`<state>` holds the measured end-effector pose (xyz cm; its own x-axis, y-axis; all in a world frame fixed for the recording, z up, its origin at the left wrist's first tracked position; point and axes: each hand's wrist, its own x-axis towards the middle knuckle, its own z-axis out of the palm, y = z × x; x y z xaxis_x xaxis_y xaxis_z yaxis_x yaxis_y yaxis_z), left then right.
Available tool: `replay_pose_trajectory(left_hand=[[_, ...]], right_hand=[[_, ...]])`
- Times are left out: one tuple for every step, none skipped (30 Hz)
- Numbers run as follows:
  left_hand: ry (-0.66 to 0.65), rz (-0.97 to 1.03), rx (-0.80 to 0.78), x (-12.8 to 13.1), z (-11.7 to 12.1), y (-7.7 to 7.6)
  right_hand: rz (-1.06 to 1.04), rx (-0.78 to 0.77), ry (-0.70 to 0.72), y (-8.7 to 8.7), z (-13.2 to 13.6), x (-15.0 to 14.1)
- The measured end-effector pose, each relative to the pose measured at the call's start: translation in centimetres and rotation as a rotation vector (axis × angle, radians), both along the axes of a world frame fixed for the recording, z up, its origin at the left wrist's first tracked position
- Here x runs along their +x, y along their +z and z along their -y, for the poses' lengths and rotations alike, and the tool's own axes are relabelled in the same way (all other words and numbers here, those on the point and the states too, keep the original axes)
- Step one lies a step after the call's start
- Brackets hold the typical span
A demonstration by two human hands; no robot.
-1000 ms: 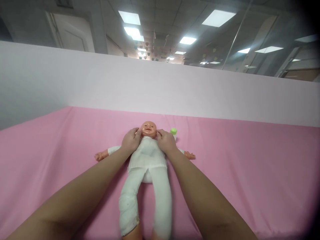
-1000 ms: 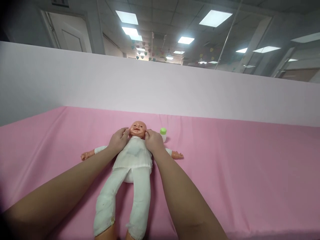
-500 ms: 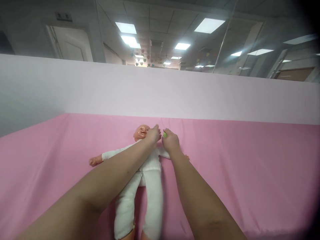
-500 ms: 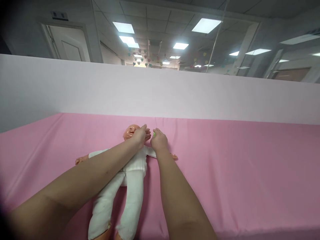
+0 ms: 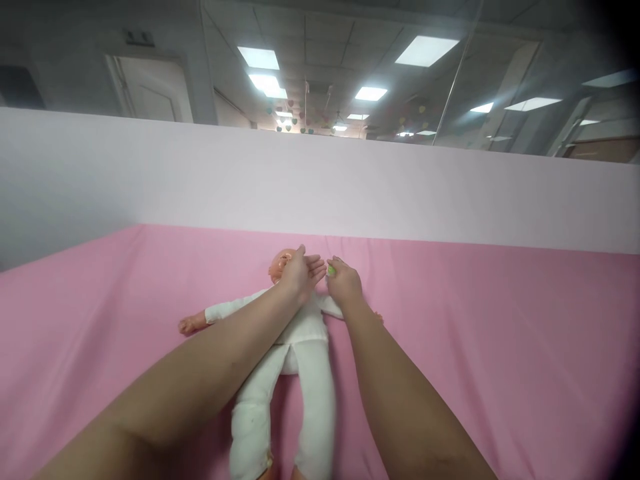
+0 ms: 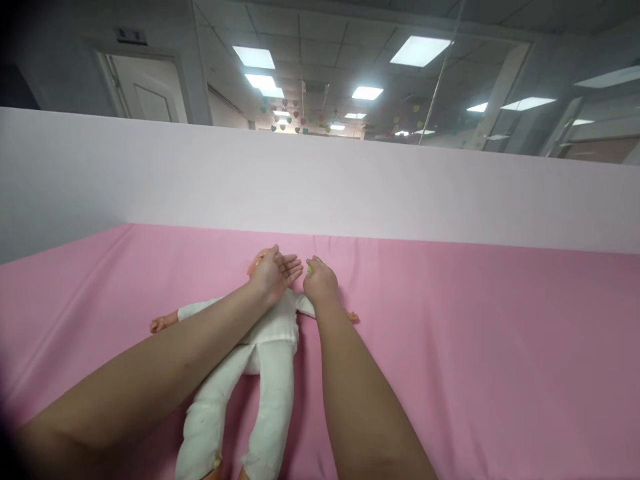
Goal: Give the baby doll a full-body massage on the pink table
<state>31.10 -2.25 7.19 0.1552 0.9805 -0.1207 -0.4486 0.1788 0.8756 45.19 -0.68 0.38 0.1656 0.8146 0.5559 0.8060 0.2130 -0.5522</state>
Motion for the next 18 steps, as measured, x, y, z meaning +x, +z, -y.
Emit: replay_pose_trajectory(left_hand=[[0.025, 0.021, 0.010, -1.0, 0.7, -0.1], [0.049, 0.036, 0.019, -2.2, 1.4, -0.2], [0.070, 0.056, 0.021, -3.4, 2.1, -0.4], [0.089, 0.103, 0.001, -4.6, 2.7, -0.6], [0.081, 0.157, 0.004, -5.8, 3.3, -0.9], [0.080, 0.198, 0.007, -6.9, 3.8, -1.1], [0.083, 0.227, 0.003, -7.9, 4.3, -1.3], [0.074, 0.251, 0.001, -8.7, 4.9, -1.5], [0.060, 0.275, -0.001, -9.3, 5.4, -1.6], [0.029, 0.301, -0.010, -9.7, 6.0, -1.7], [-0.006, 0.328, -0.029, -10.0, 6.6, -1.6], [-0.037, 0.354, -0.056, -10.1, 7.1, -1.5], [-0.057, 0.374, -0.085, -10.2, 7.5, -1.3], [-0.065, 0.388, -0.112, -10.3, 7.9, -1.0], [-0.063, 0.396, -0.129, -10.4, 8.0, -0.8], [-0.059, 0.400, -0.132, -10.6, 7.9, -0.6], [-0.057, 0.405, -0.122, -11.0, 7.7, -0.4], [-0.062, 0.414, -0.109, -11.4, 7.4, -0.3]], right_hand=[[0.013, 0.005, 0.006, 0.2, 0.1, 0.0], [0.027, 0.013, 0.010, 0.6, 0.2, -0.1], [0.041, 0.024, 0.013, 1.0, 0.5, -0.3], [0.056, 0.037, 0.020, 1.6, 0.8, -0.6], [0.072, 0.052, 0.032, 2.3, 1.3, -1.2], [0.091, 0.062, 0.061, 3.0, 2.0, -2.0], [0.116, 0.067, 0.108, 3.8, 3.0, -3.1], [0.146, 0.063, 0.178, 4.5, 4.2, -4.3], [0.193, 0.038, 0.307, 5.1, 5.7, -5.6], [0.230, 0.027, 0.420, 5.6, 7.2, -7.0], [0.273, 0.017, 0.531, 6.0, 8.8, -8.4], [0.320, 0.002, 0.631, 6.2, 10.3, -9.6], [0.367, -0.022, 0.697, 6.2, 11.7, -10.5], [0.392, -0.059, 0.713, 6.2, 12.8, -11.2], [0.408, -0.106, 0.728, 6.1, 13.7, -11.6], [0.421, -0.149, 0.731, 5.9, 14.3, -11.8], [0.431, -0.181, 0.734, 5.8, 14.7, -11.8], [0.442, -0.196, 0.744, 5.7, 14.9, -11.7]])
